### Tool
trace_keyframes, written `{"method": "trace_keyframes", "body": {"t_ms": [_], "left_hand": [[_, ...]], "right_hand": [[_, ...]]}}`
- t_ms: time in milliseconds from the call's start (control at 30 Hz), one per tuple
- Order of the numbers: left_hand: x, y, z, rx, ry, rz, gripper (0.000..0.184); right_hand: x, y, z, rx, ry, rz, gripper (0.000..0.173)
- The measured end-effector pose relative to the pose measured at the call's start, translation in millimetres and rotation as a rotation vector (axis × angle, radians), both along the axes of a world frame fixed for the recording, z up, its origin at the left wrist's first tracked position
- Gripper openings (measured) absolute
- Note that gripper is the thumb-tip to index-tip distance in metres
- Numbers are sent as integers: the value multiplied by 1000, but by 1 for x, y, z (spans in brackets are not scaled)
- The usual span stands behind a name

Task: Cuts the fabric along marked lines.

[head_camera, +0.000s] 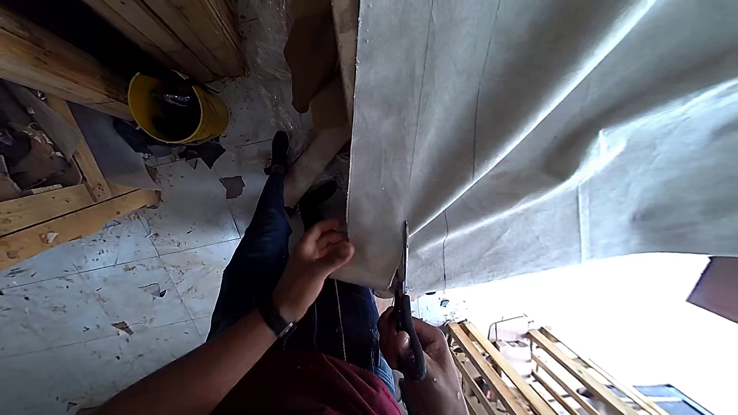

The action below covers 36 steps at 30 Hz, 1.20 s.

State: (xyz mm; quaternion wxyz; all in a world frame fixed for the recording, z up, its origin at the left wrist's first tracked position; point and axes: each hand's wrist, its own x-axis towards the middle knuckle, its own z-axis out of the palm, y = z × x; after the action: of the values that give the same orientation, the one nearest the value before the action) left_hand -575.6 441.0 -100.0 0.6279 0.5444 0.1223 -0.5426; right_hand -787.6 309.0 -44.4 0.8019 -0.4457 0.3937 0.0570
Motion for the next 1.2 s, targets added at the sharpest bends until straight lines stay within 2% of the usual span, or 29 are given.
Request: {"method": "trace_keyframes", "body": {"t_ms": [67, 167, 233, 500, 633, 700, 767, 800, 867, 1100, 1200], "left_hand": [[6, -20, 1, 86, 18, -30, 67], [0, -30, 7, 54, 39, -65, 40], [-2, -26, 13, 9, 77, -41, 34], [13, -20, 29, -157, 218, -49, 34], [12, -19, 23, -111, 188, -8, 38], [9, -15, 19, 30, -53, -46, 39], [3, -1, 14, 190, -540, -188, 34], [3, 7, 13, 191, -782, -240, 26], [6, 20, 18, 31, -1118, -389, 11], [19, -15, 27, -651, -1492, -1181, 36], [16, -38, 21, -757, -1531, -1320, 46]], "right_hand": [[3, -1, 0, 17, 1, -7, 43], [7, -3, -2, 31, -17, -18, 42], [12, -4, -1, 43, -35, -31, 43], [38, -14, -1, 90, -111, -7, 53], [40, -13, -1, 57, -109, -5, 46], [36, -10, -2, 51, -75, -14, 43], [33, -8, 1, 48, -19, -30, 43], [33, -10, 3, 48, 5, -30, 43], [36, -16, 12, 45, 45, -12, 43], [50, -35, 45, 51, 222, 44, 50], [52, -37, 52, 38, 280, 60, 54]]}}
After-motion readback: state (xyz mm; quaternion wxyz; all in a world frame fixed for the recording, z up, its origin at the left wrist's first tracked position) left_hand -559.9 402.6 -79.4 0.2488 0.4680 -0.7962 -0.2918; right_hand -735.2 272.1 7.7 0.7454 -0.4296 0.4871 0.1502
